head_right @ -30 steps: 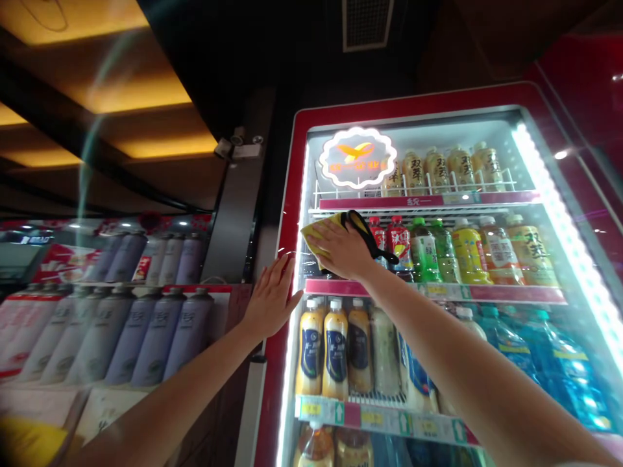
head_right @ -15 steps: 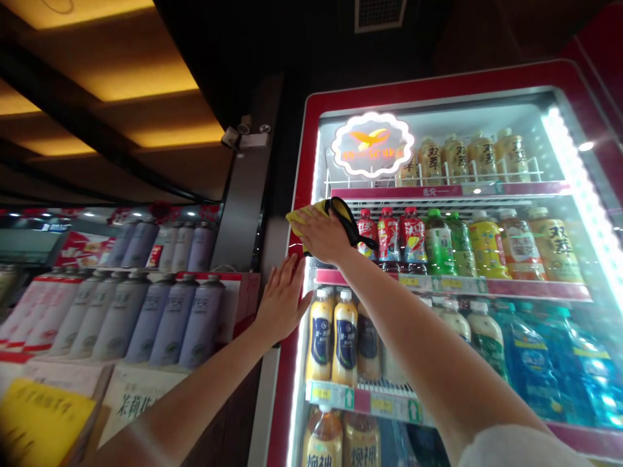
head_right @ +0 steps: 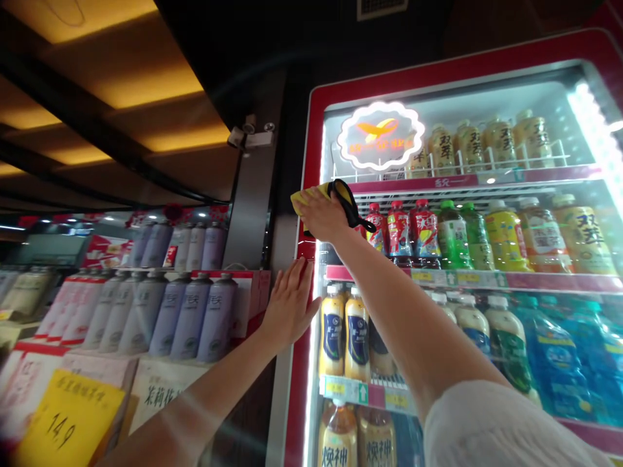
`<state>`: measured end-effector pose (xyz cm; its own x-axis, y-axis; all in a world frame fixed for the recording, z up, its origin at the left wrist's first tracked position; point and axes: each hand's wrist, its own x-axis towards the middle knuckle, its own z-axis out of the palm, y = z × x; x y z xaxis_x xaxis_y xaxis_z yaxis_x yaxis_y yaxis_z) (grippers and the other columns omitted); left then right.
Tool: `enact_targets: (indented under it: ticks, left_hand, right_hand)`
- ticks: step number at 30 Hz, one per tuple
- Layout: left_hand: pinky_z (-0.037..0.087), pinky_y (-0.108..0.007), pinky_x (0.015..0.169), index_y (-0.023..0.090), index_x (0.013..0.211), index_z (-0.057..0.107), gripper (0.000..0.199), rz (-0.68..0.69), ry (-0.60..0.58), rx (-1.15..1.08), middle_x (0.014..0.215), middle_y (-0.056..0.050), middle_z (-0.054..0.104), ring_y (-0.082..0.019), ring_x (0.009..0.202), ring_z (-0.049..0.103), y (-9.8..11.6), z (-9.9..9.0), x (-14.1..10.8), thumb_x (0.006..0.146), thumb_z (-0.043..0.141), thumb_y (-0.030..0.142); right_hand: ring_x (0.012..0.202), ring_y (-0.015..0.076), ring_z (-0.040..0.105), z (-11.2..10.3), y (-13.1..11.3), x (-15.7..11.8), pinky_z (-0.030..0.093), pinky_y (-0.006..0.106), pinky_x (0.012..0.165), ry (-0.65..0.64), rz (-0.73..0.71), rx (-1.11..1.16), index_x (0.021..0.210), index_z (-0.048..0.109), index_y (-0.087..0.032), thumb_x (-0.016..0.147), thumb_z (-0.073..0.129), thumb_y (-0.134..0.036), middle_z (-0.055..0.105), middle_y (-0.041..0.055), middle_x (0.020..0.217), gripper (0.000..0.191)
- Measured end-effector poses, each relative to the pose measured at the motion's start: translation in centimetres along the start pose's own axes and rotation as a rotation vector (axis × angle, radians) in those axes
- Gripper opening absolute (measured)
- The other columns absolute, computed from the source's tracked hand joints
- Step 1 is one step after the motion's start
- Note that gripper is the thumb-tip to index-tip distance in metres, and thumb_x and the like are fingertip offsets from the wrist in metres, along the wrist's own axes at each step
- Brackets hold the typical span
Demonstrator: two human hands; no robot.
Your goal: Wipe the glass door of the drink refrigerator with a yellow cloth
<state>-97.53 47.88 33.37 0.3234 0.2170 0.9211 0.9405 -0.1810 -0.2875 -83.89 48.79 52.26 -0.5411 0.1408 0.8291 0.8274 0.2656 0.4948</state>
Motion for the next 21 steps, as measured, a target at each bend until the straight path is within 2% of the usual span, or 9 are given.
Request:
enact_targets:
  ticks: [4, 6, 9, 12, 14, 16, 21]
  left_hand:
    - [0.031, -0.057, 0.125, 0.007, 0.162, 0.023, 0.076, -0.019, 0.051, 0.018, 0.167, -0.023, 0.033, -0.037, 0.155, 0.032, -0.5, -0.5, -1.5, 0.100, 0.049, 0.041]
    - [0.031, -0.058, 0.125, 0.007, 0.163, 0.021, 0.076, -0.019, 0.083, 0.035, 0.166, -0.023, 0.034, -0.038, 0.155, 0.032, -0.8, -0.8, -2.1, 0.100, 0.048, 0.042]
    - [0.030, -0.057, 0.126, 0.007, 0.163, 0.021, 0.076, -0.001, 0.099, 0.053, 0.167, -0.022, 0.034, -0.037, 0.155, 0.031, -1.1, -1.0, -2.1, 0.101, 0.047, 0.042]
    - [0.029, -0.057, 0.126, 0.007, 0.162, 0.022, 0.075, -0.006, 0.078, 0.061, 0.167, -0.022, 0.033, -0.037, 0.155, 0.030, -1.1, -1.2, -1.1, 0.100, 0.048, 0.040]
    - [0.029, -0.057, 0.126, 0.007, 0.162, 0.022, 0.075, -0.015, 0.069, 0.054, 0.167, -0.023, 0.033, -0.037, 0.155, 0.030, -0.9, -1.4, -0.6, 0.100, 0.048, 0.040]
    - [0.028, -0.057, 0.126, 0.007, 0.163, 0.021, 0.076, -0.020, 0.077, 0.041, 0.166, -0.023, 0.033, -0.037, 0.156, 0.030, -0.8, -1.5, -0.5, 0.100, 0.048, 0.042]
    - [0.025, -0.059, 0.127, 0.009, 0.162, 0.025, 0.073, -0.022, 0.116, 0.041, 0.166, -0.021, 0.035, -0.036, 0.155, 0.032, -1.3, -1.4, -1.7, 0.101, 0.046, 0.042]
  right_hand:
    - [0.156, 0.0313, 0.031, 0.8, -2.0, -5.6, 0.029, 0.064, 0.123, -0.022, -0.138, 0.014, 0.158, 0.043, -0.024, 0.105, 0.034, -0.031, 0.038, 0.0070, 0.168, 0.054]
    - [0.155, 0.0290, 0.033, 0.9, -2.5, -7.3, 0.030, 0.061, 0.124, -0.018, -0.191, 0.026, 0.157, 0.045, -0.025, 0.105, 0.035, -0.030, 0.039, 0.0061, 0.168, 0.053]
    - [0.154, 0.0279, 0.036, 0.6, -2.1, -6.4, 0.031, 0.060, 0.123, -0.024, -0.202, 0.022, 0.156, 0.046, -0.028, 0.106, 0.034, -0.030, 0.040, 0.0042, 0.167, 0.052]
    - [0.155, 0.0296, 0.035, 0.0, -1.1, -3.3, 0.031, 0.063, 0.123, -0.015, -0.093, 0.006, 0.156, 0.046, -0.027, 0.107, 0.032, -0.030, 0.040, 0.0043, 0.167, 0.052]
    - [0.156, 0.0320, 0.032, 0.0, -0.9, -2.2, 0.029, 0.066, 0.122, 0.013, -0.026, 0.012, 0.157, 0.046, -0.025, 0.106, 0.032, -0.031, 0.039, 0.0059, 0.168, 0.052]
    - [0.156, 0.0337, 0.030, 0.5, -1.4, -2.7, 0.029, 0.068, 0.122, 0.043, -0.015, 0.025, 0.157, 0.044, -0.023, 0.106, 0.032, -0.031, 0.038, 0.0073, 0.168, 0.053]
    - [0.156, 0.0327, 0.032, 1.6, -2.7, -6.2, 0.026, 0.066, 0.125, 0.060, -0.124, 0.013, 0.158, 0.044, -0.025, 0.106, 0.035, -0.037, 0.038, 0.0059, 0.168, 0.054]
